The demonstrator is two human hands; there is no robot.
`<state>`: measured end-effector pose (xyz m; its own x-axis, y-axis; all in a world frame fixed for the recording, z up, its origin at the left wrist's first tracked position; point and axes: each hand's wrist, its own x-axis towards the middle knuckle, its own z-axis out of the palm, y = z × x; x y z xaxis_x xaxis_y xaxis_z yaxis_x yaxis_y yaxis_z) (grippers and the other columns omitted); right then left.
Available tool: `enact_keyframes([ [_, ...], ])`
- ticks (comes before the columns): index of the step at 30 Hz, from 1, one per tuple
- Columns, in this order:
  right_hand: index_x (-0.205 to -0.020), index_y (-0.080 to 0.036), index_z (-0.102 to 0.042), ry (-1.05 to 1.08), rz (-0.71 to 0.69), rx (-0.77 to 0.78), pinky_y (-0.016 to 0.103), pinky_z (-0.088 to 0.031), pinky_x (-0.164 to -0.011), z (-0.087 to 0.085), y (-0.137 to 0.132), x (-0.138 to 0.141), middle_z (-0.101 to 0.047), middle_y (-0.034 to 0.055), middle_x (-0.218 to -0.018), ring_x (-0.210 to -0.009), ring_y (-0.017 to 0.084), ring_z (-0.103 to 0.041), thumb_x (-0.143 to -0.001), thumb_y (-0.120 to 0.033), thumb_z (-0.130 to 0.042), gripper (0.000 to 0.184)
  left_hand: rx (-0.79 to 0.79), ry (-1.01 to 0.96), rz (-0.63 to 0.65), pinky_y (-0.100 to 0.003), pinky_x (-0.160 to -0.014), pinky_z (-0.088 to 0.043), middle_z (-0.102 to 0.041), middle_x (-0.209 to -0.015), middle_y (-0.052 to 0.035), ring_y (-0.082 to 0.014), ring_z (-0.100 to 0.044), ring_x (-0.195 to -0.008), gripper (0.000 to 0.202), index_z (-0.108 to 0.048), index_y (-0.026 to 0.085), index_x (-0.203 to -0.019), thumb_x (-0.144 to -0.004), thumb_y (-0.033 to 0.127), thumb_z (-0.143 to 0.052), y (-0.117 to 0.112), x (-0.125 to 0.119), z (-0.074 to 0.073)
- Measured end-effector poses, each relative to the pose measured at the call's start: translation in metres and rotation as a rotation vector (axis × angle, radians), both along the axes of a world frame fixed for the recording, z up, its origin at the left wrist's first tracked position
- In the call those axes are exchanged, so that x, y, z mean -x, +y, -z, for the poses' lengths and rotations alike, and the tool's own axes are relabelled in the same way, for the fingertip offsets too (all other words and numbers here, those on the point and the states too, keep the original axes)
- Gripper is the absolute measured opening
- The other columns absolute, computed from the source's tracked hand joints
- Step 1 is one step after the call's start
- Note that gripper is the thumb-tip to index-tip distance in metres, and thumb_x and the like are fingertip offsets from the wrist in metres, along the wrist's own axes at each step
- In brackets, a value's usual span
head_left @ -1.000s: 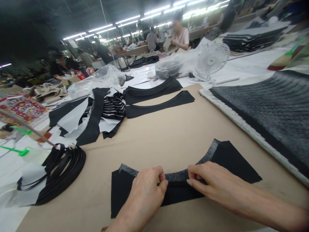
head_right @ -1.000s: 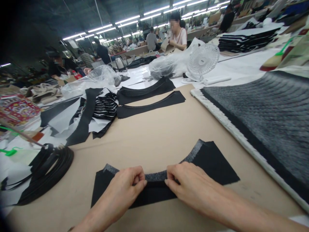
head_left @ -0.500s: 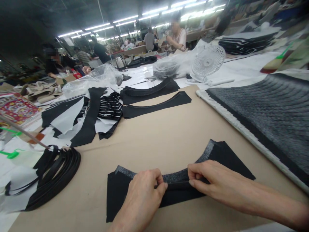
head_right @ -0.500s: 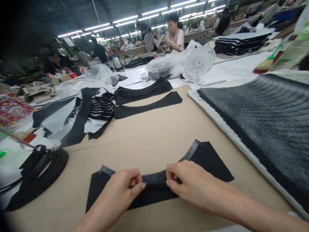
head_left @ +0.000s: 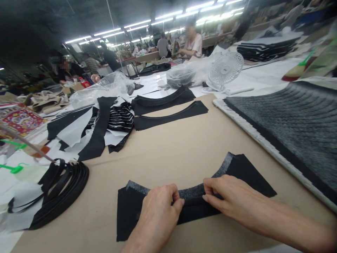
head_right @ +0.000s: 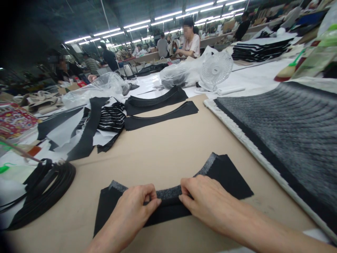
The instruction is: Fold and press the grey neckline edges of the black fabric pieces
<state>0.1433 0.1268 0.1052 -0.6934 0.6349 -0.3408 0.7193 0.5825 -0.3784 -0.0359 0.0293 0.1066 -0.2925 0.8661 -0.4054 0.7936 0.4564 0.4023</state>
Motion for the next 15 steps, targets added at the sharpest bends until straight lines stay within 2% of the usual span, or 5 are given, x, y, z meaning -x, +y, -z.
enact_keyframes([
  [5,-0.074,-0.020,-0.060,0.007,-0.012,-0.031,0.026,-0.025,-0.054,0.002,-0.002,0.003,-0.063,0.0008,-0.066,-0.063,0.018,-0.060,-0.087,-0.018,-0.054,0.015,0.007,0.063,0.019,-0.026,-0.059,-0.028,-0.067,-0.071,0.0020,-0.0170,-0.061,-0.071,0.012,-0.063,0.025,-0.072,-0.080,0.031,-0.056,0.001,-0.003,0.000],
  [7,-0.081,-0.022,-0.062,0.039,-0.031,-0.029,0.026,-0.027,-0.055,0.004,-0.003,0.003,-0.064,0.0004,-0.068,-0.064,0.018,-0.061,-0.086,-0.017,-0.054,0.011,0.009,0.071,0.025,-0.026,-0.059,-0.030,-0.067,-0.071,0.0022,-0.0173,-0.062,-0.071,0.010,-0.063,0.026,-0.073,-0.080,0.030,-0.056,0.001,-0.004,-0.002],
  [9,-0.093,-0.024,-0.064,0.097,-0.077,-0.027,0.026,-0.032,-0.057,0.006,-0.004,0.000,-0.066,0.0000,-0.073,-0.068,0.019,-0.064,-0.085,-0.017,-0.054,0.015,0.002,0.069,0.023,-0.026,-0.059,-0.032,-0.067,-0.072,0.0024,-0.0176,-0.063,-0.071,0.008,-0.064,0.028,-0.079,-0.080,0.029,-0.056,-0.001,-0.004,-0.004],
  [12,-0.110,-0.028,-0.063,0.171,-0.184,-0.059,0.026,-0.038,-0.063,0.009,-0.006,-0.005,-0.069,0.0003,-0.081,-0.075,0.020,-0.066,-0.087,-0.017,-0.051,0.028,-0.021,0.031,0.063,-0.026,-0.063,-0.039,-0.071,-0.079,0.0031,-0.0190,-0.067,-0.078,0.019,-0.065,0.034,-0.096,-0.083,0.029,-0.054,-0.005,-0.006,-0.005],
  [15,-0.116,-0.028,-0.061,0.153,-0.264,-0.137,0.025,-0.040,-0.062,0.014,-0.008,-0.011,-0.068,0.0008,-0.078,-0.072,0.019,-0.066,-0.087,-0.017,-0.048,0.033,-0.037,-0.005,0.156,-0.030,-0.076,-0.047,-0.075,-0.090,0.0027,-0.0219,-0.070,-0.090,0.031,-0.065,0.039,-0.107,-0.088,0.026,-0.046,-0.011,-0.009,-0.002],
])
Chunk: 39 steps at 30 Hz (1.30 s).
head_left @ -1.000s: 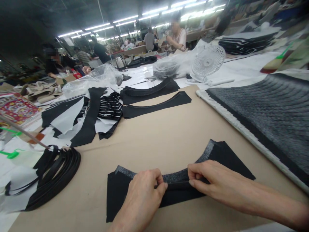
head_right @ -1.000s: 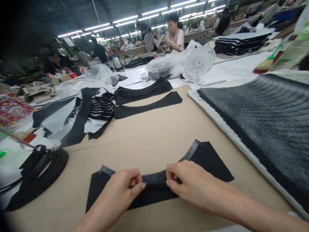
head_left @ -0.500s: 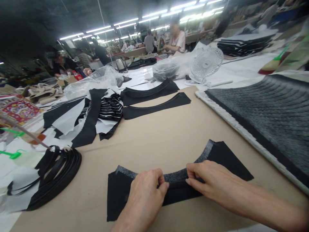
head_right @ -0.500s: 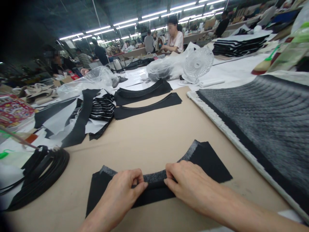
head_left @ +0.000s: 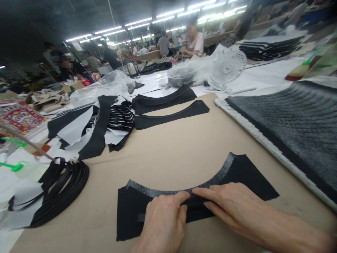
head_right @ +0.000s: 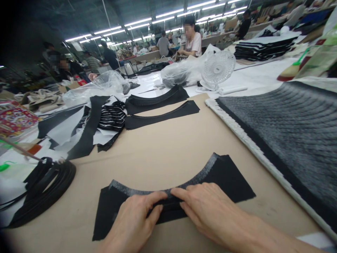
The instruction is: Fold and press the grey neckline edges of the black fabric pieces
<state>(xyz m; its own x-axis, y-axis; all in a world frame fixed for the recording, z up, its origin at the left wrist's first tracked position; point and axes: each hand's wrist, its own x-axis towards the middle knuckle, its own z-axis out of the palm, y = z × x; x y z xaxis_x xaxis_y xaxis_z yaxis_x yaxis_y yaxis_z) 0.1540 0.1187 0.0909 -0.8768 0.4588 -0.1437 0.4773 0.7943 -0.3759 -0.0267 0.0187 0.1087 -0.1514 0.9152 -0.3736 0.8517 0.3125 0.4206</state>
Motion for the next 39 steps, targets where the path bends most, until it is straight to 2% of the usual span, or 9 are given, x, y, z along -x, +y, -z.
enact_keyframes([
  [3,-0.118,-0.026,-0.059,-0.014,-0.035,-0.122,0.025,-0.036,-0.055,0.008,-0.003,-0.003,-0.067,0.0004,-0.076,-0.066,0.018,-0.065,-0.086,-0.018,-0.050,0.034,-0.005,0.038,0.055,-0.038,-0.081,-0.051,-0.075,-0.097,-0.0011,-0.0262,-0.070,-0.095,0.040,-0.062,0.040,-0.119,-0.090,0.023,-0.040,-0.004,-0.004,0.006],
  [7,-0.121,-0.027,-0.054,-0.056,-0.061,-0.251,0.028,-0.025,-0.047,0.016,-0.007,-0.003,-0.066,-0.0020,-0.075,-0.058,0.020,-0.064,-0.084,-0.016,-0.053,0.039,0.024,0.106,0.108,-0.045,-0.076,-0.055,-0.075,-0.097,-0.0053,-0.0307,-0.071,-0.089,0.048,-0.051,0.040,-0.133,-0.090,0.021,-0.040,-0.004,-0.007,0.009],
  [10,-0.123,-0.028,-0.051,-0.102,-0.076,-0.288,0.031,-0.015,-0.045,0.019,-0.009,-0.003,-0.066,-0.0032,-0.073,-0.053,0.022,-0.064,-0.083,-0.017,-0.055,0.042,0.059,0.144,0.130,-0.047,-0.073,-0.055,-0.075,-0.093,-0.0078,-0.0323,-0.072,-0.085,0.050,-0.049,0.037,-0.136,-0.090,0.021,-0.039,-0.003,-0.008,0.008],
  [13,-0.125,-0.028,-0.050,-0.114,-0.087,-0.324,0.032,-0.010,-0.047,0.019,-0.010,-0.003,-0.066,-0.0030,-0.072,-0.052,0.022,-0.063,-0.083,-0.019,-0.057,0.043,0.082,0.161,0.133,-0.047,-0.073,-0.055,-0.075,-0.091,-0.0086,-0.0321,-0.072,-0.084,0.050,-0.048,0.036,-0.137,-0.090,0.021,-0.039,-0.002,-0.009,0.007],
  [20,-0.126,-0.025,-0.050,-0.161,-0.103,-0.322,0.032,-0.006,-0.047,0.017,-0.011,-0.001,-0.068,-0.0018,-0.075,-0.053,0.023,-0.065,-0.083,-0.017,-0.056,0.045,0.120,0.148,0.143,-0.043,-0.075,-0.054,-0.075,-0.096,-0.0096,-0.0304,-0.071,-0.088,0.051,-0.045,0.033,-0.139,-0.091,0.020,-0.037,0.000,-0.009,0.000],
  [28,-0.133,-0.026,-0.039,-0.039,-0.097,-0.396,0.033,-0.007,-0.049,0.031,-0.013,-0.008,-0.067,-0.0042,-0.074,-0.050,0.020,-0.062,-0.081,-0.016,-0.056,0.056,0.157,0.156,0.135,-0.037,-0.073,-0.052,-0.074,-0.096,-0.0095,-0.0288,-0.071,-0.087,0.054,-0.038,0.035,-0.143,-0.091,0.021,-0.039,-0.002,-0.010,0.005],
  [33,-0.136,-0.024,-0.037,-0.002,-0.104,-0.397,0.034,-0.008,-0.047,0.035,-0.014,-0.012,-0.065,-0.0044,-0.071,-0.045,0.018,-0.059,-0.083,-0.015,-0.051,0.056,0.207,0.164,0.094,-0.037,-0.076,-0.052,-0.073,-0.097,-0.0123,-0.0296,-0.070,-0.092,0.060,-0.025,0.023,-0.149,-0.091,0.022,-0.040,0.001,-0.011,0.002],
  [35,-0.137,-0.024,-0.036,0.019,-0.100,-0.396,0.034,-0.009,-0.047,0.037,-0.014,-0.013,-0.065,-0.0041,-0.072,-0.046,0.017,-0.059,-0.083,-0.015,-0.050,0.056,0.203,0.138,0.069,-0.037,-0.077,-0.051,-0.073,-0.097,-0.0106,-0.0294,-0.069,-0.093,0.055,-0.032,0.023,-0.145,-0.091,0.022,-0.040,0.001,-0.011,0.001],
  [39,-0.136,-0.024,-0.037,0.026,-0.092,-0.386,0.033,-0.010,-0.046,0.040,-0.014,-0.014,-0.065,-0.0040,-0.072,-0.046,0.017,-0.059,-0.083,-0.014,-0.049,0.056,0.214,0.109,0.029,-0.031,-0.078,-0.050,-0.073,-0.101,-0.0044,-0.0258,-0.069,-0.097,0.036,-0.052,0.029,-0.126,-0.091,0.023,-0.043,-0.003,-0.011,0.004],
])
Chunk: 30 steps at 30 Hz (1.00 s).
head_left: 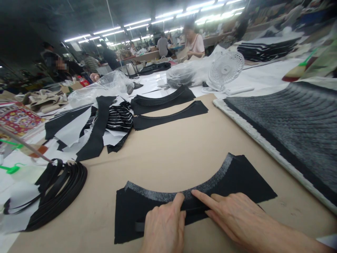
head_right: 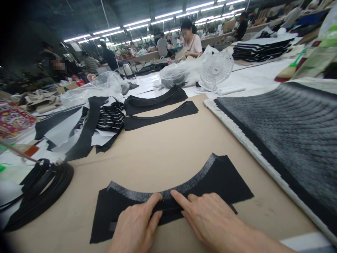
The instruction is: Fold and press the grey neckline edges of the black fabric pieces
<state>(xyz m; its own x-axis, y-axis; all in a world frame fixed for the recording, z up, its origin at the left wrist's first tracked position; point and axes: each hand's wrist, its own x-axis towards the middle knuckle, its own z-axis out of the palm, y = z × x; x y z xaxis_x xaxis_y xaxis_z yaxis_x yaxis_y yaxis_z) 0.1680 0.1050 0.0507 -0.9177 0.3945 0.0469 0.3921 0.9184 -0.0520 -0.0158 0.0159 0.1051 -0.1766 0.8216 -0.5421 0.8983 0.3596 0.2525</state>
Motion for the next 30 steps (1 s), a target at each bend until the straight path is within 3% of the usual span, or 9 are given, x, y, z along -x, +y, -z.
enact_keyframes([
  [6,-0.142,-0.024,-0.029,0.017,0.028,0.027,0.032,-0.017,-0.045,-0.005,0.000,0.001,-0.067,-0.0035,-0.075,-0.052,0.017,-0.062,-0.082,-0.014,-0.050,0.065,-0.051,-0.003,-0.041,-0.036,-0.084,-0.051,-0.071,-0.114,-0.0046,-0.0270,-0.067,-0.104,0.040,-0.053,0.034,-0.130,-0.093,0.024,-0.042,-0.009,-0.001,0.007],
  [11,-0.145,-0.030,-0.028,-0.061,-0.044,-0.013,0.033,-0.009,-0.046,-0.012,0.000,0.005,-0.063,-0.0055,-0.068,-0.041,0.016,-0.053,-0.073,-0.006,-0.049,0.079,-0.056,-0.003,-0.048,-0.033,-0.084,-0.051,-0.071,-0.113,-0.0051,-0.0262,-0.067,-0.105,0.042,-0.051,0.035,-0.132,-0.093,0.024,-0.043,-0.012,-0.001,0.009],
  [17,-0.141,-0.028,-0.035,-0.068,-0.078,-0.094,0.033,-0.005,-0.050,-0.017,0.000,0.008,-0.060,-0.0029,-0.065,-0.044,0.017,-0.051,-0.074,-0.010,-0.050,0.071,-0.034,-0.003,-0.038,-0.036,-0.084,-0.052,-0.070,-0.114,-0.0050,-0.0274,-0.067,-0.105,0.044,-0.049,0.036,-0.135,-0.093,0.024,-0.043,-0.013,-0.001,0.009],
  [30,-0.144,-0.018,-0.028,-0.096,-0.134,-0.174,0.034,-0.004,-0.052,-0.018,-0.001,0.005,-0.059,-0.0026,-0.065,-0.044,0.018,-0.050,-0.069,-0.008,-0.051,0.079,-0.070,0.010,-0.017,-0.032,-0.078,-0.055,-0.071,-0.111,-0.0064,-0.0271,-0.069,-0.098,0.048,-0.043,0.038,-0.140,-0.094,0.025,-0.041,-0.019,0.001,0.021],
])
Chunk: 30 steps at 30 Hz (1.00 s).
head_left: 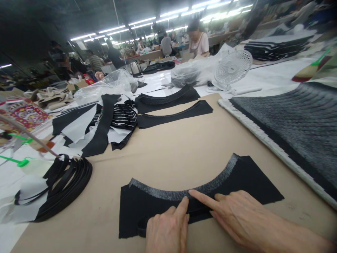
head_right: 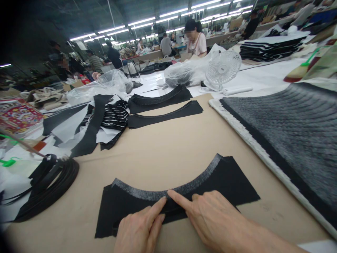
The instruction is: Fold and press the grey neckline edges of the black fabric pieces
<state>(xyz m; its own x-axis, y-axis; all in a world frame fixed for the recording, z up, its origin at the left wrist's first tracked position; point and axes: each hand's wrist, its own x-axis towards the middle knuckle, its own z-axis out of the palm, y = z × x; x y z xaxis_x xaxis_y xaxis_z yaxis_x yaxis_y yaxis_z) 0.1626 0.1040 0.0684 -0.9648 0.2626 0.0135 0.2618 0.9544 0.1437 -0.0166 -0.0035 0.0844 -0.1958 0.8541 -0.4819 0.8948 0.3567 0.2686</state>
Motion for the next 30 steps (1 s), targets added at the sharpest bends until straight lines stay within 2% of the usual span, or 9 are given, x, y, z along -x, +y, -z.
enact_keyframes([
  [3,-0.145,-0.015,-0.025,0.004,0.004,0.038,0.034,-0.006,-0.051,0.002,0.001,0.000,-0.058,-0.0034,-0.062,-0.045,0.019,-0.052,-0.070,-0.008,-0.051,0.080,-0.012,0.016,0.011,-0.031,-0.076,-0.055,-0.071,-0.109,-0.0067,-0.0266,-0.070,-0.096,0.048,-0.043,0.037,-0.141,-0.094,0.025,-0.042,-0.001,-0.001,0.002],
  [9,-0.144,-0.026,-0.030,0.054,-0.013,0.071,0.032,-0.008,-0.051,0.002,0.001,0.000,-0.057,-0.0054,-0.062,-0.042,0.015,-0.046,-0.072,-0.007,-0.051,0.077,-0.064,0.088,0.012,-0.030,-0.070,-0.055,-0.074,-0.100,-0.0031,-0.0257,-0.071,-0.088,0.050,-0.044,0.040,-0.139,-0.092,0.022,-0.046,-0.004,-0.004,0.008],
  [17,-0.141,-0.022,-0.036,0.103,-0.042,0.027,0.032,-0.010,-0.052,-0.004,0.000,0.002,-0.055,-0.0041,-0.059,-0.043,0.016,-0.045,-0.074,-0.011,-0.053,0.070,-0.146,0.033,-0.047,-0.028,-0.072,-0.055,-0.075,-0.098,-0.0034,-0.0234,-0.072,-0.085,0.046,-0.049,0.034,-0.137,-0.091,0.025,-0.047,-0.009,0.004,0.012],
  [23,-0.140,-0.022,-0.037,0.087,-0.055,-0.061,0.034,-0.005,-0.054,-0.007,-0.001,0.001,-0.053,-0.0030,-0.059,-0.044,0.018,-0.044,-0.071,-0.011,-0.051,0.072,-0.115,-0.019,-0.038,-0.031,-0.081,-0.055,-0.071,-0.113,-0.0037,-0.0251,-0.070,-0.096,0.046,-0.048,0.039,-0.137,-0.093,0.026,-0.043,-0.009,0.007,0.013],
  [30,-0.144,-0.025,-0.032,0.041,-0.002,-0.005,0.034,-0.006,-0.055,-0.003,-0.003,-0.003,-0.055,-0.0010,-0.066,-0.051,0.019,-0.045,-0.074,-0.015,-0.054,0.074,-0.017,0.050,-0.071,-0.033,-0.081,-0.055,-0.071,-0.114,-0.0009,-0.0262,-0.070,-0.097,0.048,-0.045,0.044,-0.137,-0.093,0.027,-0.046,-0.004,0.002,0.008],
])
